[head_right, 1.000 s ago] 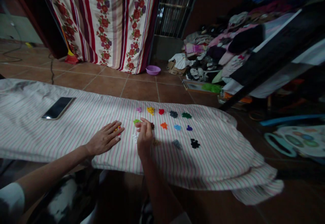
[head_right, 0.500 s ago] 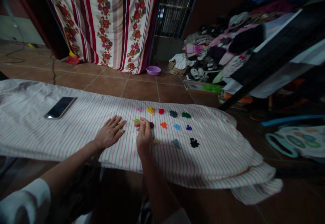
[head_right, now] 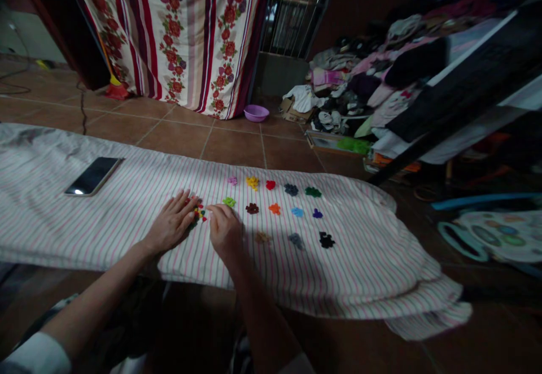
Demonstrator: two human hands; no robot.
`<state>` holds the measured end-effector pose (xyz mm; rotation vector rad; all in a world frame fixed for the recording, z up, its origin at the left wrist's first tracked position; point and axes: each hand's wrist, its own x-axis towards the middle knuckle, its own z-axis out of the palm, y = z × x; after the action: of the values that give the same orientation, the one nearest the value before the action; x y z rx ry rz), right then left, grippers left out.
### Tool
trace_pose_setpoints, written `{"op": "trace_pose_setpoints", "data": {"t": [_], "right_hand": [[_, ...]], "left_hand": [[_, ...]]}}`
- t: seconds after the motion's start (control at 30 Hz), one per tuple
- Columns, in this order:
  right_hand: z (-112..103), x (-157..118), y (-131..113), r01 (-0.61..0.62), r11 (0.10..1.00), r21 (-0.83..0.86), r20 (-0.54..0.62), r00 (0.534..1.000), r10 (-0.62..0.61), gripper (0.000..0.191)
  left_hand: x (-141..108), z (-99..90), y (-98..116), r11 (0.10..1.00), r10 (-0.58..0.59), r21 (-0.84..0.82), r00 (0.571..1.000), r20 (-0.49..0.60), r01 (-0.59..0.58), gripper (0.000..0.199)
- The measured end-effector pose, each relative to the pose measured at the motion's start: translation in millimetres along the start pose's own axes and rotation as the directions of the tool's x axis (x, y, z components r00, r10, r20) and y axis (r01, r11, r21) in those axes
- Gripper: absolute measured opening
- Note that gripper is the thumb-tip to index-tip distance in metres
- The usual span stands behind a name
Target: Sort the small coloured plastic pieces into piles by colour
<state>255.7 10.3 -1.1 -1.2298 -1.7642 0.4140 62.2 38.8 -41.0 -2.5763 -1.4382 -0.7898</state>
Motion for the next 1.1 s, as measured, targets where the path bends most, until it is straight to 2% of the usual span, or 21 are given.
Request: {"op": "trace_pose_setpoints", "data": {"t": [0.13,0.27,0.4,0.5,0.63,0.8,0.9,1.1], "right_hand": [[-9.5,0.1,11.6,-0.026,0.997,-0.068,-0.079,0.997,0.020,0.033],[-25.8,-4.4,19.6,-0.054,0.993,-0.105,-0.143,0.989,0.039,0.033],[-42.1,-13.2,23.0,-0.092,0.986,-0.135,-0.162,0.984,0.070,0.031],[-48.5,-18.4,24.5,-0.086,0.986,-0.143,-0.177,0.982,0.060,0.031],[-50.5,-21.8,24.7,-0.052,0.986,-0.157,-0.159,0.987,0.027,0.030],[-50.4,-28.1,29.3,0.016,0.982,-0.189,-0.130,0.991,-0.041,0.030],[-51.3,-32.6,32.9,0.047,0.977,-0.207,-0.108,0.992,-0.070,0.030],[-54.0,-33.1,28.2,0.005,0.974,-0.227,-0.048,0.999,-0.017,0.028]], "left_hand": [[-1.8,-3.4,-0.8,0.998,-0.001,0.062,0.998,0.068,-0.004,0.051],[4.0,-8.0,-3.4,0.998,-0.016,0.055,0.994,0.108,0.010,0.050],[7.7,-14.0,3.8,1.000,0.007,0.005,0.999,0.052,-0.007,0.049],[6.9,-14.6,13.3,0.998,0.067,0.006,0.997,0.044,-0.067,0.051],[5.3,-9.6,15.7,0.990,0.127,0.038,0.983,0.132,-0.133,0.047],[10.1,-9.4,7.3,0.993,0.042,0.099,0.985,0.168,-0.060,0.049],[13.8,-12.3,8.7,0.994,0.048,0.088,0.979,0.197,-0.066,0.049],[11.7,-13.7,16.5,0.990,0.109,0.066,0.977,0.183,-0.123,0.048]]}}
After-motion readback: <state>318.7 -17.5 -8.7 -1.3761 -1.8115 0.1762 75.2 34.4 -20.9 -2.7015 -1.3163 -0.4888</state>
